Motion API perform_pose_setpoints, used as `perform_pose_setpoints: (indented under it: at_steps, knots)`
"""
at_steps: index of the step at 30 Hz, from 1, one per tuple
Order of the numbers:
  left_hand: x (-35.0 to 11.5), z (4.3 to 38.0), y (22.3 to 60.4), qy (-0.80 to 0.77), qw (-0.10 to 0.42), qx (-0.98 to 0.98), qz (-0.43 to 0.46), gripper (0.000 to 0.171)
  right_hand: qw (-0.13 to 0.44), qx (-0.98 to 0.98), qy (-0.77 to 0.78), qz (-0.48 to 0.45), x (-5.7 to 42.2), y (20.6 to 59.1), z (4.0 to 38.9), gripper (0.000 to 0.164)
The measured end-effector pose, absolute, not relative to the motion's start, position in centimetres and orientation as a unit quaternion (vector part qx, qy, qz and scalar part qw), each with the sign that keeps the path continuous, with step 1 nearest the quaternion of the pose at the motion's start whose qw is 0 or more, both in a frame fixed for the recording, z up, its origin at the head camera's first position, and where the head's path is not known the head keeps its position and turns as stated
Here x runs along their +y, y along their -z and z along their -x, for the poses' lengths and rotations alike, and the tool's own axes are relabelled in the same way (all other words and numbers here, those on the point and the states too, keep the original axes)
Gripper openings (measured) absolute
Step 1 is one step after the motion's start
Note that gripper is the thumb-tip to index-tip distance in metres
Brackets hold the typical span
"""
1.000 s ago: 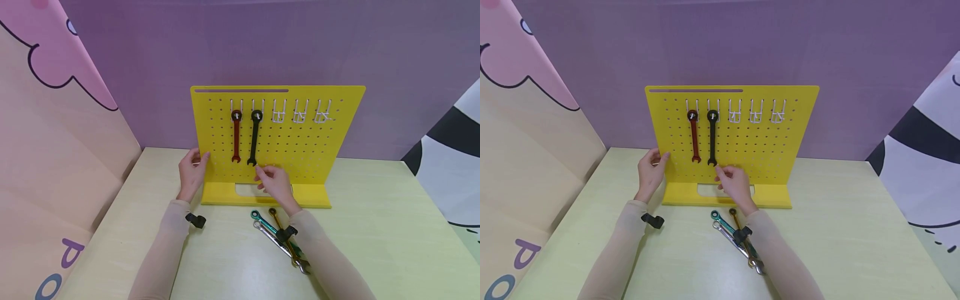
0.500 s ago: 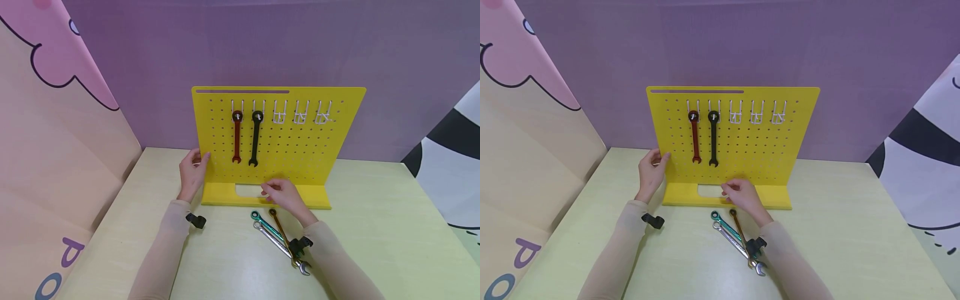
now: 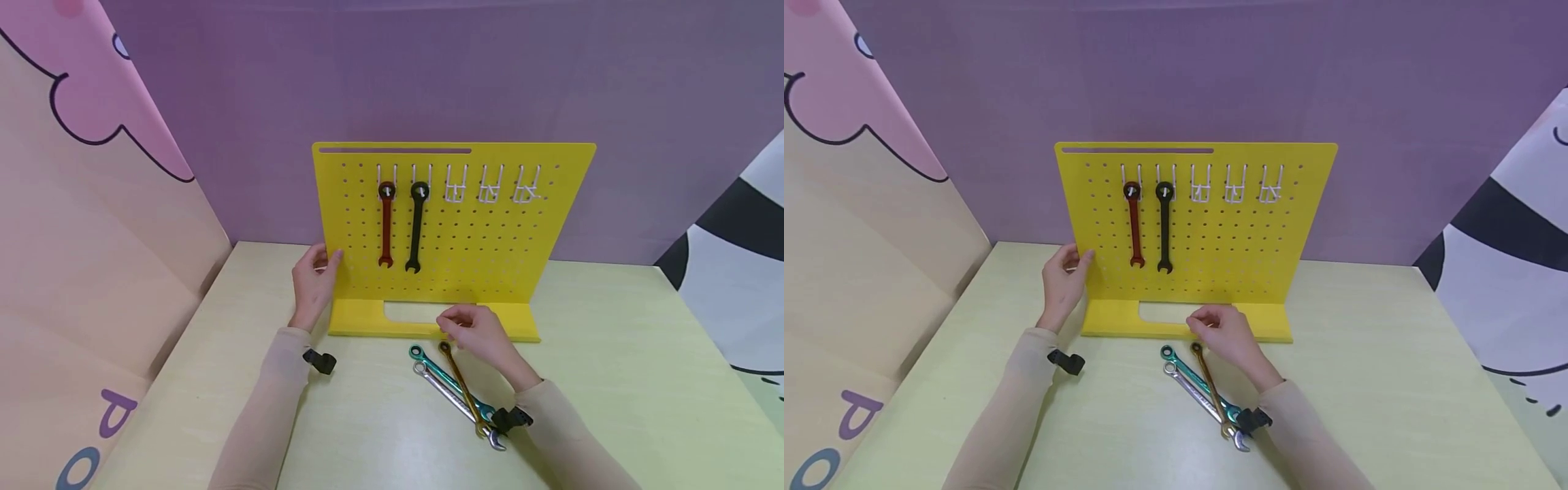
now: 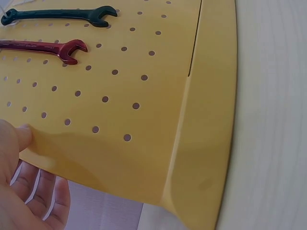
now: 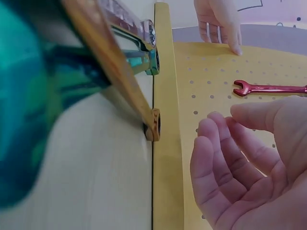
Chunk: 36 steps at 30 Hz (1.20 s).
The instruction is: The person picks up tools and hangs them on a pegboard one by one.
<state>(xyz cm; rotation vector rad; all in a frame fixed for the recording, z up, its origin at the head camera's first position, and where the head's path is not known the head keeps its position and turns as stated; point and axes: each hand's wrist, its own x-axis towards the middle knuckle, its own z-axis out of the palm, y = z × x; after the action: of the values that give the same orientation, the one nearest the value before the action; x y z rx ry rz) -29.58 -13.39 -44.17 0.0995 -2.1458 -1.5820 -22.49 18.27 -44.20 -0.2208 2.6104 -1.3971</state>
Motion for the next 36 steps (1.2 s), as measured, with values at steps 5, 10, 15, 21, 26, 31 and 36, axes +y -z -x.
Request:
perform_pose_setpoints:
  at_steps: [5, 10, 15, 21, 26, 31, 36]
  knots:
    - [-13.4, 29.6, 44.3, 0.578, 0.232, -0.782, -0.036, 0.028, 0.086, 0.886, 0.447, 0.089, 18.5, 44.2, 21.3, 0.022]
    - [-13.4, 29.8, 44.3, 0.58, 0.235, -0.779, -0.034, 0.027, 0.092, 0.896, 0.423, 0.101, 19.2, 44.0, 20.3, 0.019]
    - [-13.3, 29.8, 44.3, 0.578, 0.237, -0.78, -0.034, 0.027, 0.097, 0.909, 0.39, 0.113, 20.3, 44.3, 19.7, 0.017]
    - [-13.4, 29.6, 44.3, 0.574, 0.235, -0.784, -0.031, 0.028, 0.119, 0.907, 0.39, 0.108, 21.0, 45.0, 18.7, 0.018]
    - [-13.4, 29.6, 44.3, 0.576, 0.233, -0.783, -0.032, 0.029, 0.134, 0.899, 0.405, 0.096, 21.4, 45.2, 17.7, 0.02]
    - [-13.4, 29.6, 44.3, 0.579, 0.234, -0.781, -0.033, 0.029, 0.146, 0.9, 0.4, 0.096, 21.5, 45.6, 17.1, 0.023]
    - [-13.3, 29.6, 44.2, 0.58, 0.232, -0.78, -0.032, 0.028, 0.143, 0.899, 0.398, 0.112, 21.5, 45.9, 16.8, 0.025]
